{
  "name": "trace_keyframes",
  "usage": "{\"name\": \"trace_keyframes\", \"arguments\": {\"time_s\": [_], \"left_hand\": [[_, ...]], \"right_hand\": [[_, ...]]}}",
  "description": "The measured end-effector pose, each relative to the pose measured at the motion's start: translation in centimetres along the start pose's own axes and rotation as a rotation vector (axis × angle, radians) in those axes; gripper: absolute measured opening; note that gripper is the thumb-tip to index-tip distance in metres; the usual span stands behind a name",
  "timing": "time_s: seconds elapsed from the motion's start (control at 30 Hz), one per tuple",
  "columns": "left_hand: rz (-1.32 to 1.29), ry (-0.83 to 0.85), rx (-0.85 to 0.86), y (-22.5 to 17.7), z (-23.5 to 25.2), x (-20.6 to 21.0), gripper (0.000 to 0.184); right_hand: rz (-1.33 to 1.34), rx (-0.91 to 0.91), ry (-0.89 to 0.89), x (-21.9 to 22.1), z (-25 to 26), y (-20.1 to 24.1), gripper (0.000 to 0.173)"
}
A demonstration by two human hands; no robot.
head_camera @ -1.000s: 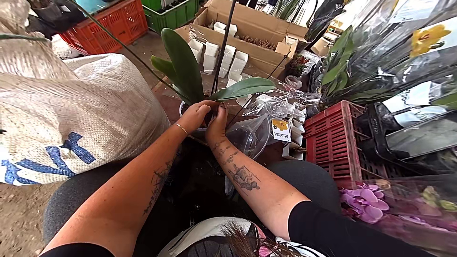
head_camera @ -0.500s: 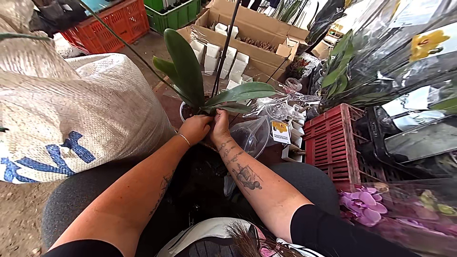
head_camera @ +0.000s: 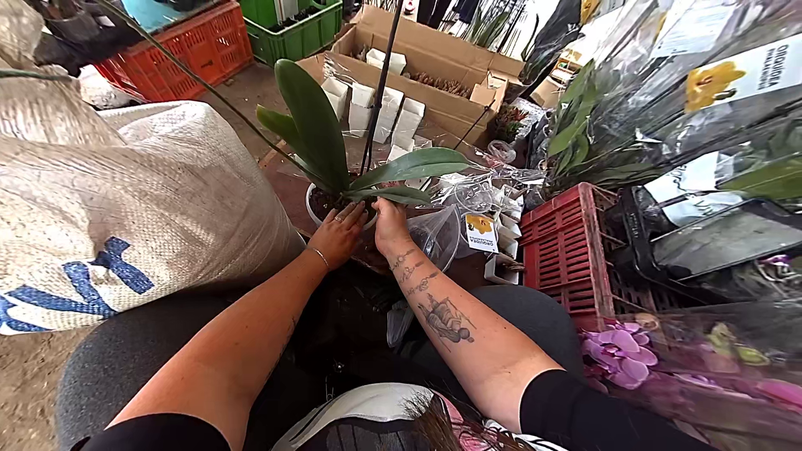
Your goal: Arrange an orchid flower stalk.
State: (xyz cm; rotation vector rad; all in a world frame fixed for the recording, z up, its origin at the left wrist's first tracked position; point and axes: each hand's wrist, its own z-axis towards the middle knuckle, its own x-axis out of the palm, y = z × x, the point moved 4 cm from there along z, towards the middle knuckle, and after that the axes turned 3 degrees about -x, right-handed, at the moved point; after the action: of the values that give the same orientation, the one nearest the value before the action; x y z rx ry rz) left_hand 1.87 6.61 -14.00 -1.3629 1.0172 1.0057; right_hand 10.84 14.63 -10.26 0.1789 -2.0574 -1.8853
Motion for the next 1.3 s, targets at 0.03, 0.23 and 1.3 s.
{"name": "trace_keyframes", "arguments": {"time_s": [0.03, 0.23, 1.3], "left_hand": [[0.009, 0.018, -0.011, -0.1, 0.0, 0.0, 0.059], [0.036, 0.057, -0.03, -0.5, 0.6, -0.3, 0.051], [-0.587, -0.542, -0.623, 6.2, -0.5, -11.2, 0.04]], "right_hand": [[0.043, 0.025, -0.017, -0.2, 0.1, 0.0, 0.034], [0.192, 0.203, -0.113, -0.5, 0.1, 1.5, 0.045], [0.031, 0.376, 0.028, -2.3, -0.5, 3.7, 0.047]]}}
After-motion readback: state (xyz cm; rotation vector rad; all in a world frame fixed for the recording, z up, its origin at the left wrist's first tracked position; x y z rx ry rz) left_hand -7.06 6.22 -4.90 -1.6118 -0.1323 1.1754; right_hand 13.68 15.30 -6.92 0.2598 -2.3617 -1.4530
